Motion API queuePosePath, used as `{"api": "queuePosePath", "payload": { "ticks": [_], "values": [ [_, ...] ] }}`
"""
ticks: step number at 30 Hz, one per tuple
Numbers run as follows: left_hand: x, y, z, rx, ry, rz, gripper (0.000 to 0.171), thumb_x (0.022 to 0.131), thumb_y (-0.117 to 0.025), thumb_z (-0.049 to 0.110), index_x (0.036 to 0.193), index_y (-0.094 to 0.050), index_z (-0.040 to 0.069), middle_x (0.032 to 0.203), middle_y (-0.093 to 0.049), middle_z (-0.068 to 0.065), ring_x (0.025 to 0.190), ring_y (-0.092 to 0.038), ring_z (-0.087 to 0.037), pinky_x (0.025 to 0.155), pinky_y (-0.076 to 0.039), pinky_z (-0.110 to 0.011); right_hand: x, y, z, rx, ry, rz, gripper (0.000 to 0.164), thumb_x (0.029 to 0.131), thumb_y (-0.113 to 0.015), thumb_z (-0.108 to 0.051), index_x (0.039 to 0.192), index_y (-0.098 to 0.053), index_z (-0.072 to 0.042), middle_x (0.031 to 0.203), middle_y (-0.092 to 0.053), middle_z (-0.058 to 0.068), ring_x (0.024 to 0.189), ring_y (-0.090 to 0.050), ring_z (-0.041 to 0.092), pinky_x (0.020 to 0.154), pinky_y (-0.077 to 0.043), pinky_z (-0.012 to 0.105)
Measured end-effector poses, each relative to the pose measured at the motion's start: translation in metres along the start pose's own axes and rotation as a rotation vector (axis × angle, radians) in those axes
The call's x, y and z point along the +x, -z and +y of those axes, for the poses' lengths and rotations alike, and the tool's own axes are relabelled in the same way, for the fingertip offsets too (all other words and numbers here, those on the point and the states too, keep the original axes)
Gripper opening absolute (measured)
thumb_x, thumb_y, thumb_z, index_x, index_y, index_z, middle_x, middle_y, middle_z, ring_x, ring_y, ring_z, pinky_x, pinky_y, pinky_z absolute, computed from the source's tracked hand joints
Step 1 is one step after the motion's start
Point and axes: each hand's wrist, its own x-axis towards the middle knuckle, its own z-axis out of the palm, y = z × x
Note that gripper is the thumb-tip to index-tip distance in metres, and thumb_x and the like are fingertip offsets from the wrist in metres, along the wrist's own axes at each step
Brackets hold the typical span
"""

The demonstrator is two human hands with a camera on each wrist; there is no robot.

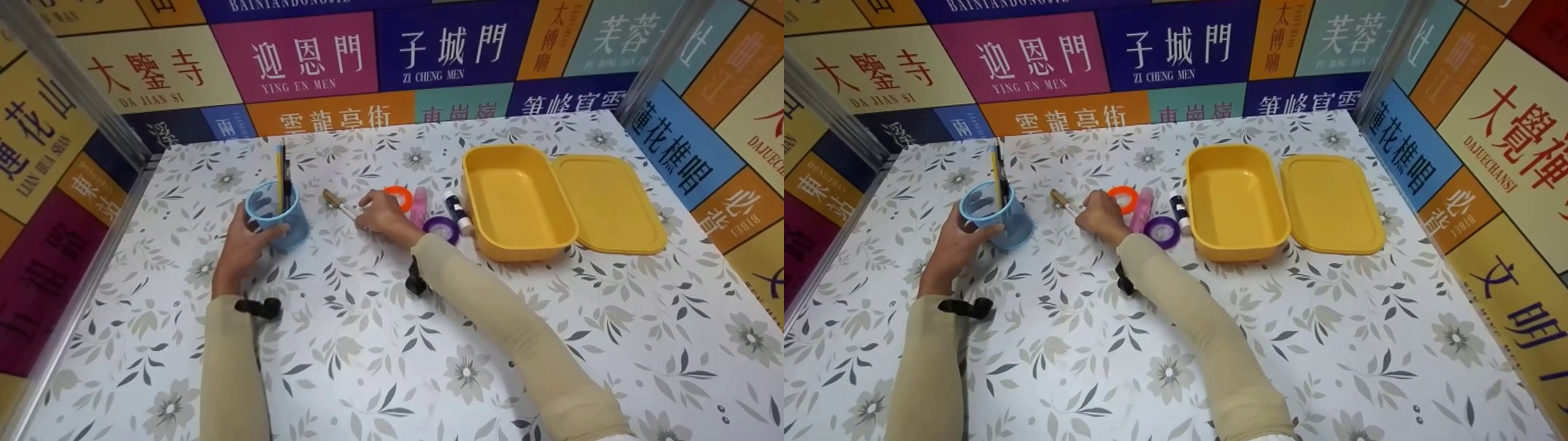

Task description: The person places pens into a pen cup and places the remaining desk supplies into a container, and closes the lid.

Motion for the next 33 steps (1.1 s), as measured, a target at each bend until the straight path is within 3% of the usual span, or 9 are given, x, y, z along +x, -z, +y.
{"api": "queuePosePath", "payload": {
  "ticks": [5,9,16,26,33],
  "values": [
    [0.0017,-0.0001,-0.0009,-0.001,0.018,0.001,0.103,0.079,-0.085,0.039,0.159,-0.021,0.032,0.166,-0.028,-0.001,0.155,-0.023,-0.029,0.123,-0.03,-0.054,0.0002,0.0026,-0.0024,0.077,-0.054,-0.006,0.038,0.081,-0.075,-0.01,0.118,-0.068,-0.006,0.089,-0.067,0.004,0.067,-0.058,0.01,0.059,-0.049,0.019],
    [0.0018,-0.0002,-0.0012,-0.001,0.018,0.004,0.102,0.079,-0.085,0.038,0.159,-0.021,0.031,0.165,-0.029,-0.001,0.154,-0.024,-0.03,0.123,-0.031,-0.054,-0.0009,0.0035,-0.0041,0.161,-0.093,-0.024,0.032,0.083,-0.075,-0.012,0.115,-0.071,-0.008,0.076,-0.064,-0.002,0.063,-0.058,0.009,0.061,-0.054,0.021],
    [0.0003,-0.0012,-0.001,-0.008,-0.003,0.007,0.101,0.079,-0.085,0.037,0.158,-0.023,0.03,0.164,-0.03,-0.003,0.153,-0.026,-0.031,0.124,-0.029,-0.051,-0.0021,0.0047,-0.0031,0.389,-0.126,-0.121,0.031,0.089,-0.069,-0.009,0.12,-0.071,-0.006,0.081,-0.065,0.0,0.067,-0.062,0.011,0.068,-0.057,0.025],
    [0.0007,-0.0018,0.0012,0.016,0.047,0.012,0.102,0.079,-0.084,0.043,0.158,-0.021,0.034,0.165,-0.029,0.001,0.154,-0.025,-0.028,0.126,-0.026,-0.05,0.0016,0.0061,0.0004,0.734,-0.127,-0.222,0.036,0.091,-0.062,0.003,0.127,-0.063,0.009,0.078,-0.061,0.004,0.065,-0.058,0.012,0.061,-0.053,0.019],
    [0.001,-0.0019,0.0018,0.016,0.055,0.006,0.103,0.078,-0.084,0.045,0.158,-0.02,0.036,0.166,-0.028,0.003,0.154,-0.024,-0.026,0.126,-0.025,-0.049,-0.0011,0.0054,0.0021,0.719,-0.092,-0.269,0.036,0.092,-0.063,0.001,0.128,-0.063,0.006,0.082,-0.063,0.004,0.066,-0.055,0.013,0.058,-0.048,0.02]
  ]
}}
